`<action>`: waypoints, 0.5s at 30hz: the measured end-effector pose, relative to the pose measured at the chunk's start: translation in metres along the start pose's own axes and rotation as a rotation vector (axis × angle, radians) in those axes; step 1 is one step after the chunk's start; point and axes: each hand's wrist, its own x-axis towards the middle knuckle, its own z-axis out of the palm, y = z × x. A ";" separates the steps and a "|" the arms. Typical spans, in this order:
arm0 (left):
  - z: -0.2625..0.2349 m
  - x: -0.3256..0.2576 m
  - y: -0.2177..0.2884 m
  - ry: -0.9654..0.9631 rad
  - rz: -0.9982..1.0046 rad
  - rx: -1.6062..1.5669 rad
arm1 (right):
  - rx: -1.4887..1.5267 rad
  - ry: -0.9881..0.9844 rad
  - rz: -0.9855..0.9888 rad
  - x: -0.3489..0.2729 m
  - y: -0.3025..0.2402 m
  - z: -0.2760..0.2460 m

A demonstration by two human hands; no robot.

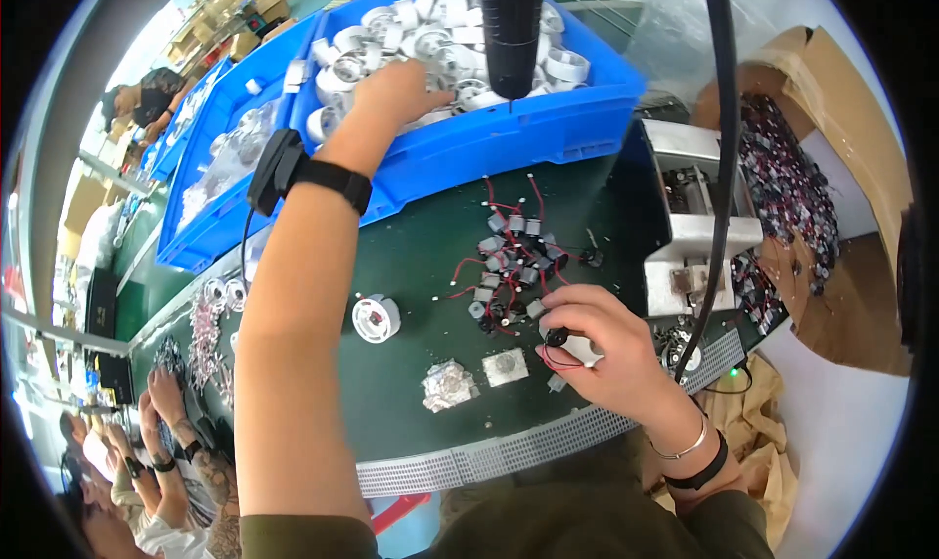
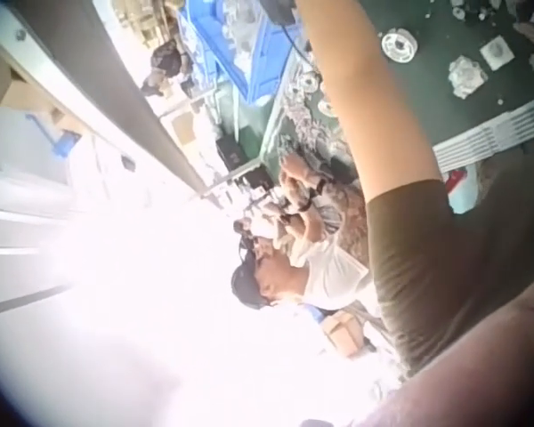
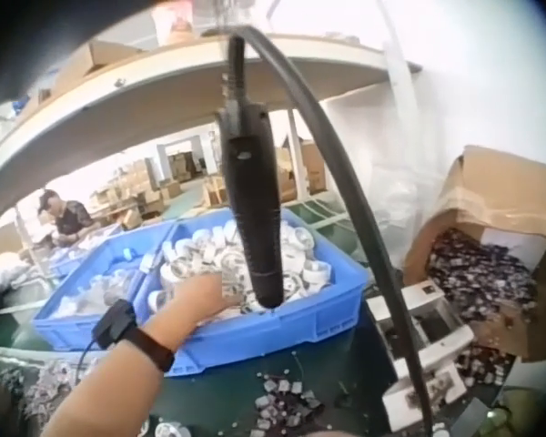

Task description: The person assembles a device by fitting a motor into a plastic housing, driving screws into the assembly with a power screwdriver, and repeating the process.

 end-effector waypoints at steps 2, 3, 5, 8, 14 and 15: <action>0.017 0.015 0.000 -0.069 -0.049 0.049 | 0.090 -0.016 0.096 -0.003 0.005 -0.005; 0.026 0.028 -0.028 -0.114 0.018 0.020 | 0.199 -0.056 0.173 -0.005 0.005 -0.005; 0.020 0.028 -0.035 0.042 -0.012 0.141 | 0.543 0.039 0.345 -0.009 0.005 -0.008; -0.020 -0.020 -0.029 0.403 -0.024 -0.178 | 0.769 0.102 0.359 -0.012 0.016 -0.022; -0.015 -0.179 0.070 -0.055 0.239 -1.404 | 0.917 0.231 0.295 -0.035 0.022 -0.031; -0.004 -0.199 0.090 -0.091 0.278 -1.564 | 0.914 0.236 0.307 -0.036 0.021 -0.034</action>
